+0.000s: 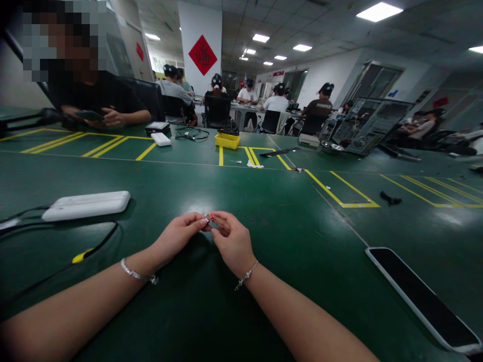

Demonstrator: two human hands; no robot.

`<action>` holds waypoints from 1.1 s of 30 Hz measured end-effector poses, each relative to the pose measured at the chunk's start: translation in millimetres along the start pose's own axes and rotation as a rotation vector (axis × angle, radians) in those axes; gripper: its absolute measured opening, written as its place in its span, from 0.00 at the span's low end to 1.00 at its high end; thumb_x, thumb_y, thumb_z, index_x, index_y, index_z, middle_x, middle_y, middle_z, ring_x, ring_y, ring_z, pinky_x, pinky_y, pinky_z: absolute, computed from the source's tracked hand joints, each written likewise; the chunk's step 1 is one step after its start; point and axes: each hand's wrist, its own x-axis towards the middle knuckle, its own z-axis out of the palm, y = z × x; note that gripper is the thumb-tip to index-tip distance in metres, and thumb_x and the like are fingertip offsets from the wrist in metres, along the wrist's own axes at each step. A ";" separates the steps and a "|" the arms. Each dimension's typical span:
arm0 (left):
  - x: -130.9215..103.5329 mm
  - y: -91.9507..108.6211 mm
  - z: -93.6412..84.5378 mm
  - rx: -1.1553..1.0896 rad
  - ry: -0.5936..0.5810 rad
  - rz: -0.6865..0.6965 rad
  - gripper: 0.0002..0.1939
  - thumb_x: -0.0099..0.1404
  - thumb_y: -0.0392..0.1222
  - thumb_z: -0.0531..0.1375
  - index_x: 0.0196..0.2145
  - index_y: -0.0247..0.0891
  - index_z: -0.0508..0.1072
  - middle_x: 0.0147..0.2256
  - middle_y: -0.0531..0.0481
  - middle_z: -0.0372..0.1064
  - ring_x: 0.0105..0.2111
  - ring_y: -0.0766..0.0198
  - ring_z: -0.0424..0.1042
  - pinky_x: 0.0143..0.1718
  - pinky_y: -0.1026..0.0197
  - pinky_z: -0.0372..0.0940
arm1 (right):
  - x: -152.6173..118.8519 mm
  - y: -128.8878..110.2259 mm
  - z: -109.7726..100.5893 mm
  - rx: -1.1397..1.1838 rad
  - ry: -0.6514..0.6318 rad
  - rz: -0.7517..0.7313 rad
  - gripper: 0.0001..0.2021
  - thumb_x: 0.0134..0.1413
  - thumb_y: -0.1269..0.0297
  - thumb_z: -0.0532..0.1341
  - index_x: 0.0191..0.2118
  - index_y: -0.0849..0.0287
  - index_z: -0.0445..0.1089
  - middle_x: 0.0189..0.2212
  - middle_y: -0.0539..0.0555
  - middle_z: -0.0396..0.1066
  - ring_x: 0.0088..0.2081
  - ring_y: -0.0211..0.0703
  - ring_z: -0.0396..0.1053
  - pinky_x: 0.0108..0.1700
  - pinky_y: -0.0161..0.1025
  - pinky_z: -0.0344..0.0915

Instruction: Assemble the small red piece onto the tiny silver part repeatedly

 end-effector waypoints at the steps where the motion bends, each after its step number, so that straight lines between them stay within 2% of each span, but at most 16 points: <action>1: -0.2 0.4 0.0 -0.006 0.003 -0.005 0.08 0.56 0.41 0.54 0.28 0.33 0.69 0.28 0.50 0.70 0.30 0.66 0.67 0.37 0.63 0.60 | 0.3 0.1 0.0 0.008 -0.003 0.003 0.15 0.44 0.73 0.57 0.42 0.59 0.62 0.44 0.56 0.67 0.47 0.40 0.64 0.50 0.41 0.62; 5: -0.8 -0.9 -1.0 0.005 -0.017 -0.019 0.09 0.56 0.42 0.54 0.28 0.33 0.68 0.27 0.50 0.69 0.29 0.67 0.67 0.35 0.63 0.60 | 0.3 2.0 1.1 -0.060 -0.009 -0.032 0.16 0.43 0.71 0.59 0.42 0.58 0.61 0.42 0.55 0.67 0.45 0.40 0.66 0.47 0.41 0.64; 9: -0.6 -4.3 -2.3 0.038 -0.085 -0.026 0.11 0.55 0.46 0.55 0.28 0.33 0.68 0.26 0.50 0.69 0.27 0.66 0.66 0.31 0.63 0.60 | -2.0 3.2 1.5 -0.255 0.037 -0.139 0.17 0.43 0.70 0.60 0.42 0.57 0.62 0.40 0.54 0.67 0.41 0.39 0.67 0.44 0.40 0.65; 15: -1.3 -2.4 -3.8 0.041 -0.150 -0.015 0.11 0.55 0.46 0.55 0.27 0.34 0.69 0.26 0.51 0.68 0.27 0.66 0.65 0.31 0.63 0.60 | -4.8 -2.0 -4.1 -0.519 0.068 -0.304 0.15 0.44 0.69 0.59 0.42 0.56 0.64 0.38 0.54 0.67 0.39 0.40 0.66 0.42 0.39 0.65; 20: -2.4 -0.8 -5.9 0.027 -0.178 -0.016 0.10 0.55 0.44 0.56 0.27 0.33 0.70 0.27 0.51 0.68 0.28 0.66 0.65 0.32 0.64 0.60 | -4.3 -6.8 -4.7 -0.636 0.055 -0.354 0.16 0.44 0.71 0.56 0.43 0.56 0.63 0.37 0.54 0.67 0.39 0.42 0.65 0.42 0.41 0.63; 26: -2.7 -2.1 -7.3 0.058 -0.204 -0.033 0.11 0.54 0.45 0.56 0.27 0.33 0.70 0.25 0.52 0.67 0.26 0.68 0.64 0.30 0.65 0.59 | -3.5 -10.2 -5.4 -0.695 0.035 -0.360 0.13 0.42 0.72 0.56 0.38 0.58 0.64 0.34 0.54 0.67 0.37 0.41 0.65 0.42 0.41 0.62; 33: -1.4 -1.7 -8.0 -0.014 -0.193 -0.019 0.13 0.57 0.47 0.54 0.30 0.33 0.69 0.30 0.49 0.68 0.30 0.65 0.66 0.34 0.63 0.60 | -5.0 -8.5 -6.3 -0.680 0.013 -0.410 0.14 0.43 0.72 0.56 0.40 0.57 0.64 0.35 0.53 0.68 0.38 0.41 0.65 0.43 0.40 0.62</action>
